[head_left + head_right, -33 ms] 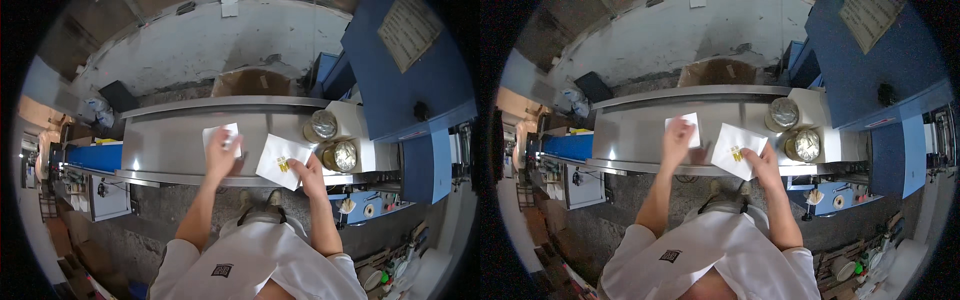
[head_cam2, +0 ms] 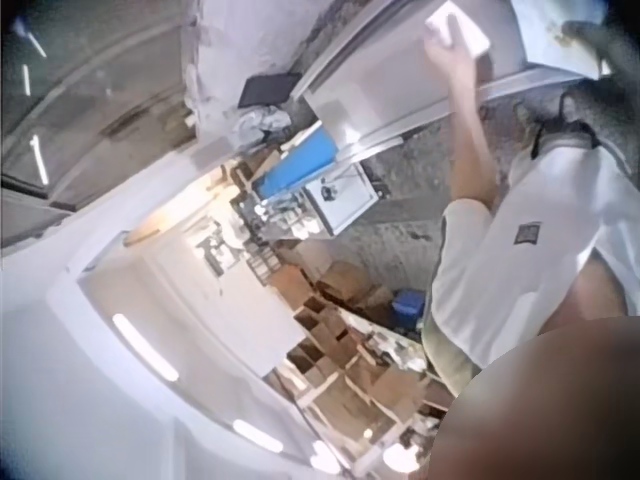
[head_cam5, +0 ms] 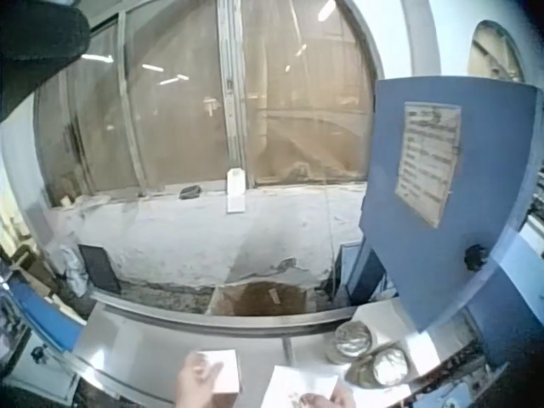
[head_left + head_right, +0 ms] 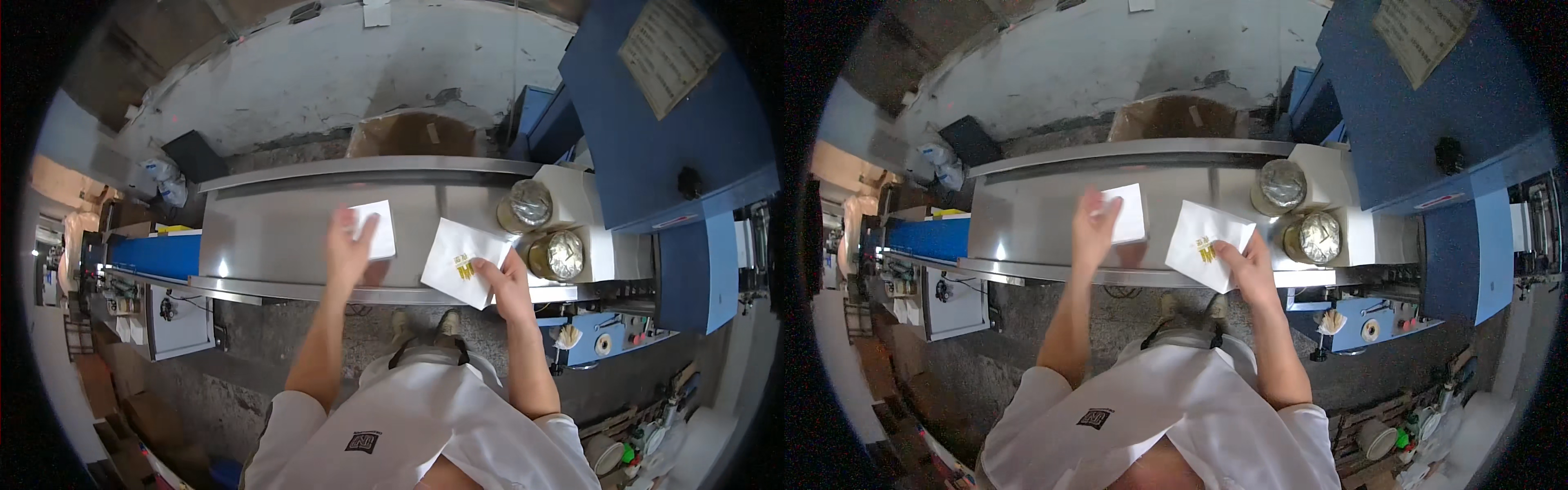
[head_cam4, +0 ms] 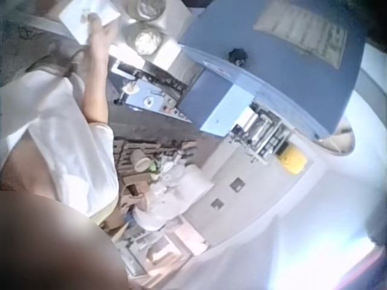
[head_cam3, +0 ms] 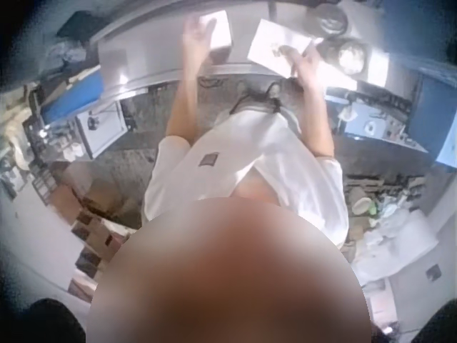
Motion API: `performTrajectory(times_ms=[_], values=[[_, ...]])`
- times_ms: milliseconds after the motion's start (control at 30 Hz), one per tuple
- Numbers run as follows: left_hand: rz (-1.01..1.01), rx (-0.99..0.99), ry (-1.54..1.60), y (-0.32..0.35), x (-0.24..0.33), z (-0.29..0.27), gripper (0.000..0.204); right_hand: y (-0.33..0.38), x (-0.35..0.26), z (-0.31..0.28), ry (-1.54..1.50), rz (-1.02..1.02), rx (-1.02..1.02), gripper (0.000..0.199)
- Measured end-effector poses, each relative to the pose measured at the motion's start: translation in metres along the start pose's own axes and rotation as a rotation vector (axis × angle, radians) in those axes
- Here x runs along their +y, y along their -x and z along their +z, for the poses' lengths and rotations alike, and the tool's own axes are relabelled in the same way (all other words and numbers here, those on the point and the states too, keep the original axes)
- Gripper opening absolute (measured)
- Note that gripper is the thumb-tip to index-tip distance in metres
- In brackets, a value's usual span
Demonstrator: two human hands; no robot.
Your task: Operating a packaging machine and manually sorting and placing paper napkins onto a conveyor belt.
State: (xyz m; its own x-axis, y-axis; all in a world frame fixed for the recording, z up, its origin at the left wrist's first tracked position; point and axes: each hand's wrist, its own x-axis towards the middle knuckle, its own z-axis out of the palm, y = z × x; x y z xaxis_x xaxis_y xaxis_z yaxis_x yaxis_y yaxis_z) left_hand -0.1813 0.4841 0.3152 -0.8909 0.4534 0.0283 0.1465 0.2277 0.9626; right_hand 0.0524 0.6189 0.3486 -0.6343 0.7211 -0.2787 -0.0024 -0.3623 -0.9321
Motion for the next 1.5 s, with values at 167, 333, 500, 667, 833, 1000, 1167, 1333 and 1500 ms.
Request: performTrajectory(times_ms=[167, 333, 500, 667, 833, 1000, 1167, 1333, 1500], values=[[-0.072, -0.074, -0.677, -0.021, -0.04, -0.043, 0.079, -0.018, 0.016, 0.002, 0.178, -0.045, 0.007, 0.031], [-0.243, -0.18, -0.654, -0.035, -0.052, -0.041, 0.072, -0.051, 0.049, 0.0, 0.385, -0.316, 0.106, 0.027], [-0.245, -0.26, -0.197, -0.022, -0.03, -0.042, 0.053, -0.051, 0.025, 0.019, 0.683, -0.242, 0.105, 0.032], [-0.059, -0.358, -0.64, 0.003, 0.04, -0.008, 0.044, -0.047, 0.01, 0.042, 0.78, -0.114, 0.04, 0.041], [-0.11, -0.427, -0.423, 0.01, 0.032, 0.018, 0.053, -0.037, 0.02, 0.044, 0.555, -0.095, -0.18, 0.077], [-0.064, -0.586, -0.028, 0.033, 0.016, 0.004, 0.078, -0.024, 0.021, 0.021, 0.297, -0.238, -0.37, 0.087], [0.174, -0.686, -0.293, 0.056, 0.021, 0.0, 0.102, -0.018, 0.018, 0.006, 0.579, -0.167, -0.44, 0.092], [0.341, -0.521, -0.432, 0.055, 0.009, 0.016, 0.106, -0.019, 0.024, 0.007, 0.651, -0.234, -0.444, 0.094], [0.281, -0.455, -0.384, 0.042, -0.002, 0.006, 0.105, -0.021, 0.028, 0.011, 0.702, -0.263, -0.446, 0.096]])
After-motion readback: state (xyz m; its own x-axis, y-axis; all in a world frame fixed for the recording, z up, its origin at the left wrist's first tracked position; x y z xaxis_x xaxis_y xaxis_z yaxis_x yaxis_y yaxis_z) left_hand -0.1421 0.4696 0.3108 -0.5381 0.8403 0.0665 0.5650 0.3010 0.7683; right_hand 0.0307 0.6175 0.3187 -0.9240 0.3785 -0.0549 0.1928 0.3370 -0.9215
